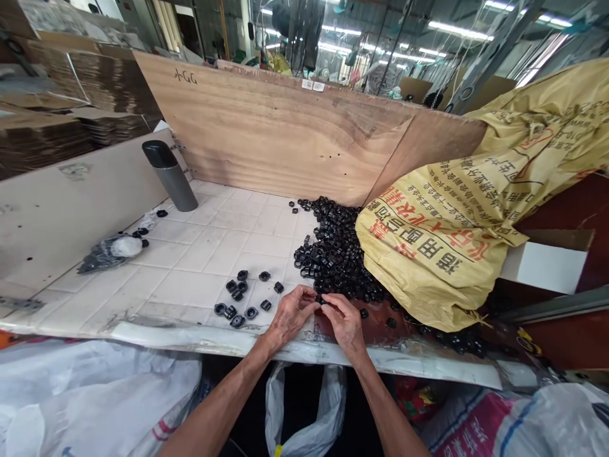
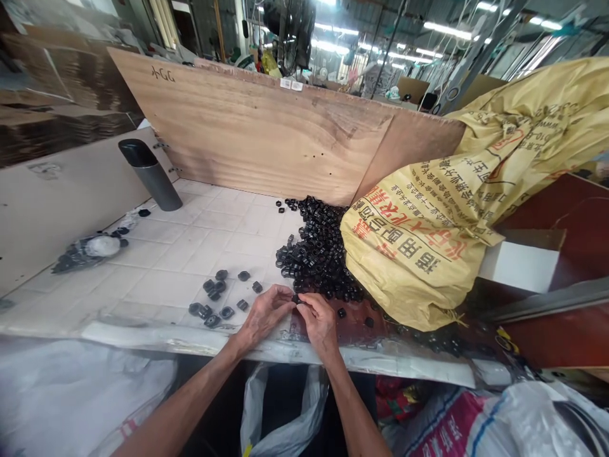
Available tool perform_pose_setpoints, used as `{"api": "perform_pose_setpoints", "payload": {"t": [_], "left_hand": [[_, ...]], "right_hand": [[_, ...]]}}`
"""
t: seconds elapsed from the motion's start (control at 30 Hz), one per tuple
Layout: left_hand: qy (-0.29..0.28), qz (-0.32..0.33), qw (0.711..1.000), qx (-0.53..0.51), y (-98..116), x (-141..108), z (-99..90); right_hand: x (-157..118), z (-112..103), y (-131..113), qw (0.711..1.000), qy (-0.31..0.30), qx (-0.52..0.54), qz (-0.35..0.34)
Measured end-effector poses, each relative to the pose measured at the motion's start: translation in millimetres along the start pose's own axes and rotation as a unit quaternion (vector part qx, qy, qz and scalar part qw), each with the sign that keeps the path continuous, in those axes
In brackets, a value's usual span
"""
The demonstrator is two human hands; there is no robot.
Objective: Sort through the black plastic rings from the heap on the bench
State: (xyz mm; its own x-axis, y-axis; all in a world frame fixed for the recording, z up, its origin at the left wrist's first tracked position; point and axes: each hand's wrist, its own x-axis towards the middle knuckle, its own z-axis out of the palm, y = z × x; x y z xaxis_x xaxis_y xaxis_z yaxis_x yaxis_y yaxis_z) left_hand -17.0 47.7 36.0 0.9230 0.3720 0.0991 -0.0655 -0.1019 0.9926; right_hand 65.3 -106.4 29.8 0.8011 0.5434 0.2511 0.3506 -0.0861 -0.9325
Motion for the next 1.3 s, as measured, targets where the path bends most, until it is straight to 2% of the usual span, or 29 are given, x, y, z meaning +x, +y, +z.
{"api": "perform_pose_setpoints", "payload": {"t": [0.07,0.17,0.27,0.47,0.6,0.7,0.9,1.1,1.3], "left_hand": [[-0.004,-0.008,1.0,-0.019,-0.6,1.4,0.1],[-0.01,0.02,1.0,-0.01,-2.1,2.9,-0.9],[-0.002,0.036,0.999,-0.001,-1.6,3.5,-2.0],[-0.026,-0.009,0.993,-0.118,1.0,4.7,0.9],[-0.038,-0.045,0.986,-0.158,-1.3,3.8,3.9],[-0.033,-0.022,0.99,-0.137,-2.3,2.7,4.4],[-0.034,0.092,0.995,-0.03,-2.4,3.2,2.1],[-0.016,0.067,0.997,-0.037,-2.1,3.3,3.3],[-0.019,0.032,0.998,-0.05,0.2,2.2,2.8]], "right_hand": [[0.0,0.7,0.9,0.999,0.018,0.01,0.029],[0.5,1.6,1.7,0.998,0.029,0.016,0.06],[0.9,1.6,1.7,0.999,0.024,0.011,0.045],[1.0,-0.4,-4.0,1.0,0.025,0.003,0.003],[1.1,0.2,-7.2,1.0,0.031,0.003,-0.004],[0.9,1.5,-4.3,0.999,0.035,-0.01,0.011],[0.5,1.7,-3.0,0.995,0.033,-0.089,0.017],[0.4,1.2,-5.9,0.998,0.017,0.007,0.065],[-0.3,-2.2,-5.8,1.0,0.012,-0.006,-0.008]]}}
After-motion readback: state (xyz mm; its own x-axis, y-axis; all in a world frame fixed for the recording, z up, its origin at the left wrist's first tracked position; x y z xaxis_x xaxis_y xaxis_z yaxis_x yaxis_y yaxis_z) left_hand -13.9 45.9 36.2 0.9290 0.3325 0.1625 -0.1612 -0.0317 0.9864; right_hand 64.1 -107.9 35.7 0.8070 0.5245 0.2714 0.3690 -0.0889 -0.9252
